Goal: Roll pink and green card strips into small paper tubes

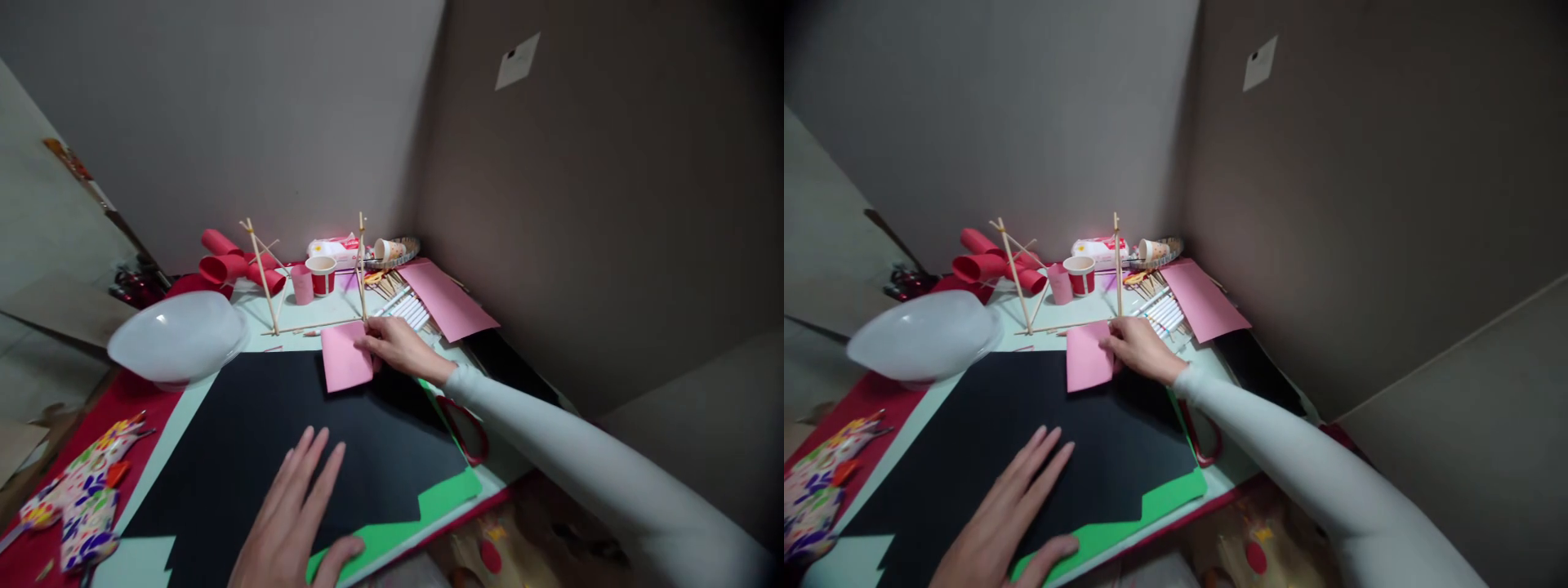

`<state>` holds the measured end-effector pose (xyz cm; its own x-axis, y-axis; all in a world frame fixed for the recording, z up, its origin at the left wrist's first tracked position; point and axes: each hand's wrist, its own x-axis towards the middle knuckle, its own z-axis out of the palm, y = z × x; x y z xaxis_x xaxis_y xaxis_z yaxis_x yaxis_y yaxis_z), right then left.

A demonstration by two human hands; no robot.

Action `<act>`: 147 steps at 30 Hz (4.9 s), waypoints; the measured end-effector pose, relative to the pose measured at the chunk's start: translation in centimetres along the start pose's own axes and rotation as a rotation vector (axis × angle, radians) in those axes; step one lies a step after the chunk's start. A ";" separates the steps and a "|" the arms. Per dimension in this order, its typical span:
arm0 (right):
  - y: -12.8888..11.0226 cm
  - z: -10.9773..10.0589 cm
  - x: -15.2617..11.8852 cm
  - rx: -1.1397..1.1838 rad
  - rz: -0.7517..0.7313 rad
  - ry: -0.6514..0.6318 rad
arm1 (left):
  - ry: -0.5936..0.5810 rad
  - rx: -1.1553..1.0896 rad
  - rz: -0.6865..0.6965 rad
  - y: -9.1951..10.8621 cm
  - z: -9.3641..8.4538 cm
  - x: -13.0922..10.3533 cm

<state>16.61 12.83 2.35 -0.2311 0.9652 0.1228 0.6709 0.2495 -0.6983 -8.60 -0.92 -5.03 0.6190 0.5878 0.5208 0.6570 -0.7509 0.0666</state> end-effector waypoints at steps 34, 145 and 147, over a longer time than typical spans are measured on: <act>3.7 -2.6 -13.5 -0.714 -0.077 0.020 | -0.045 -0.029 0.023 2.2 -0.9 1.5; 0.4 -2.6 -5.4 0.607 -0.159 -0.347 | 0.416 -1.571 -1.592 -2.9 -4.9 5.4; 0.1 -2.3 -5.3 0.557 -0.158 -0.321 | 0.418 -1.563 -1.600 -2.8 -4.8 5.4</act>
<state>19.50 7.87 3.23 -0.5530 0.8275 0.0974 0.1666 0.2244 -0.9601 -9.18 2.95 1.72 -0.1259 0.8321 -0.5401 -0.5032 0.4156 0.7577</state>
